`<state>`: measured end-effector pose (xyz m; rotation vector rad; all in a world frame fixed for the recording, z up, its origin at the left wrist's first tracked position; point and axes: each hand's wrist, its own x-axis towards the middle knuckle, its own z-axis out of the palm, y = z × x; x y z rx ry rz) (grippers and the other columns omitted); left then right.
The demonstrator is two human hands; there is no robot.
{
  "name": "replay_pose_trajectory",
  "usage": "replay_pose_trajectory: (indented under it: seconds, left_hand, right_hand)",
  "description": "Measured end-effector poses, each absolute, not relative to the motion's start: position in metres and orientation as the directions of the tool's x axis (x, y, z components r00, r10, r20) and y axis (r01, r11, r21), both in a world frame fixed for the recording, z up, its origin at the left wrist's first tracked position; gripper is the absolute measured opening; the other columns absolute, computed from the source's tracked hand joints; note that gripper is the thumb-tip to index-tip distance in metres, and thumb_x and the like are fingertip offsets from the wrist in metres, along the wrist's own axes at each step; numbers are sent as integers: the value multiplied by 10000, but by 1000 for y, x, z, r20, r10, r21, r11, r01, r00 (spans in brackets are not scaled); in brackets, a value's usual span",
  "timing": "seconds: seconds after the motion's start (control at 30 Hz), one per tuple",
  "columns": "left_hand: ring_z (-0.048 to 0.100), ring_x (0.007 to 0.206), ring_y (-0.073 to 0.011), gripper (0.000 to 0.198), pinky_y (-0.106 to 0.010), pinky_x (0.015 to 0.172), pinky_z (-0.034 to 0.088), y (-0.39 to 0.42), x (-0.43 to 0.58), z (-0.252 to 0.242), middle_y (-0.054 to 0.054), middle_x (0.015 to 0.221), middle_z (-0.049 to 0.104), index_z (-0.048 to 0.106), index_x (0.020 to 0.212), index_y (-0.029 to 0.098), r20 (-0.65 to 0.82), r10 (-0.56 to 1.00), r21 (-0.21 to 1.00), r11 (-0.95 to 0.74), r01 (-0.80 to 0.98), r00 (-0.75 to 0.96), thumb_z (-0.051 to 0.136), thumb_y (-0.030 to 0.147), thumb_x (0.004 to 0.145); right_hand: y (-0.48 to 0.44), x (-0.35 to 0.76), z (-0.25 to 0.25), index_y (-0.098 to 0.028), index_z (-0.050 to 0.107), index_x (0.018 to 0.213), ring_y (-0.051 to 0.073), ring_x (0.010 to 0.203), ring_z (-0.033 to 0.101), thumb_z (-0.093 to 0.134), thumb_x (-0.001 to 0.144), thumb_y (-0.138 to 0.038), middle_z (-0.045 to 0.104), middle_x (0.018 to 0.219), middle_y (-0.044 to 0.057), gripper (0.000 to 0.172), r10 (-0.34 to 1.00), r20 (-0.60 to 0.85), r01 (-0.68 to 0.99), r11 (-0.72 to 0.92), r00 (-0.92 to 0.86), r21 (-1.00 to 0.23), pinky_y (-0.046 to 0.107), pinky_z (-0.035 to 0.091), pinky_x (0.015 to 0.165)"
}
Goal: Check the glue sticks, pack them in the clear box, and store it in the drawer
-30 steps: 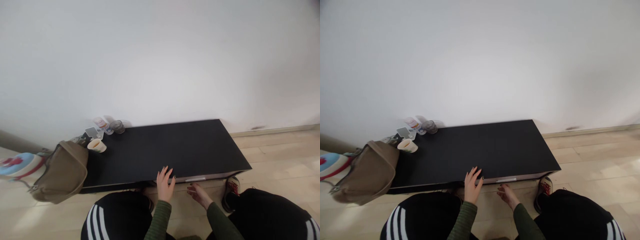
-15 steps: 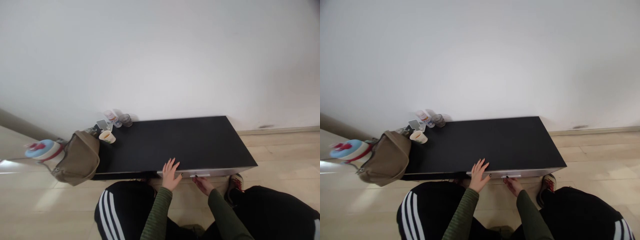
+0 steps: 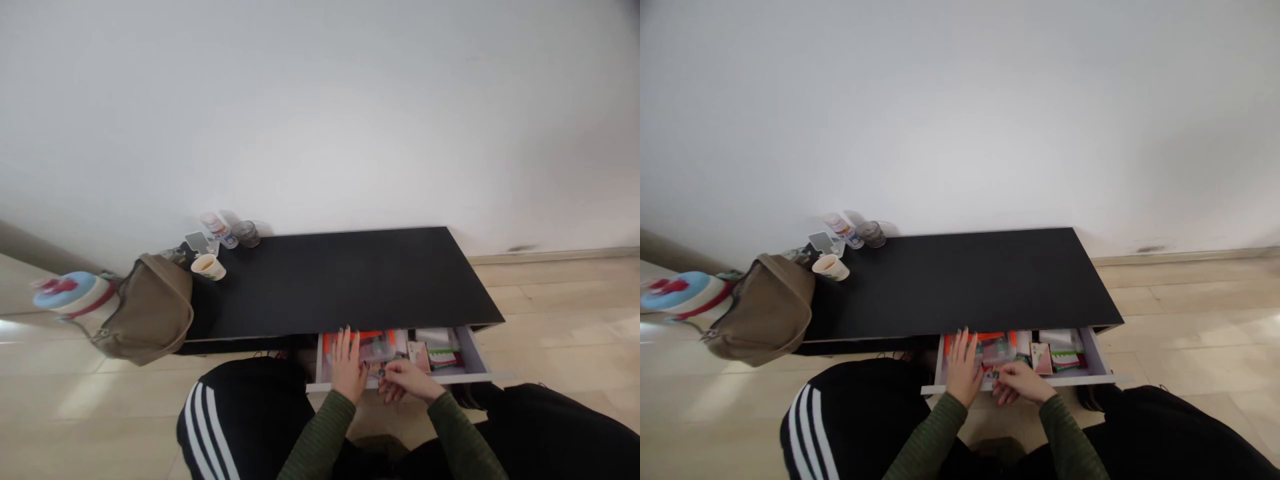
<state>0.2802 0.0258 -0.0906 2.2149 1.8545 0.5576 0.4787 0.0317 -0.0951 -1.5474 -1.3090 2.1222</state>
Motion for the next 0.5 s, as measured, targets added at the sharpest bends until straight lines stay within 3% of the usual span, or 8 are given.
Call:
replay_pose_trajectory:
  seconds: [0.1,0.2,0.27,0.4,0.5]
  left_hand:
    - [303,1432,-320,618,-533,1141,315,-5,288,-105,-146,1538,363,439,1428,135,93,966,422,-256,870,240,504,164,814]
    - [459,1333,-285,476,-488,1092,407,-29,289,-117,-129,1438,505,550,1338,160,18,953,468,-274,840,301,462,204,872]
    - [501,1291,-276,419,-457,1056,450,-41,288,-120,-121,1390,555,601,1278,173,-9,945,480,-281,831,326,471,232,885]
    - [501,1286,-296,427,-461,1052,456,-55,283,-114,-124,1383,560,612,1265,180,-37,920,506,-320,801,391,537,302,863]
    - [492,1293,-289,485,-455,1059,446,-61,281,-103,-131,1388,548,574,1296,184,-29,896,618,-332,713,443,555,266,819]
  right_hand:
    - [53,494,-97,-183,598,870,193,765,692,475,894,-404,719,871,105,253,793,-605,522,-488,-70,-699,267,475,665]
    - [63,498,-111,-169,591,1034,248,1013,657,490,889,-342,682,1076,161,248,843,-530,691,-437,92,-575,310,436,843]
    - [62,494,-120,-153,594,1078,258,1042,647,503,882,-360,674,1099,166,299,834,-546,720,-426,78,-548,313,421,867]
    - [55,487,-127,-138,621,994,255,932,660,508,874,-413,696,942,135,321,814,-580,738,-403,19,-542,305,420,794]
    - [50,488,-124,-143,624,859,247,851,639,559,836,-447,686,850,123,312,821,-571,751,-376,-2,-543,298,404,739]
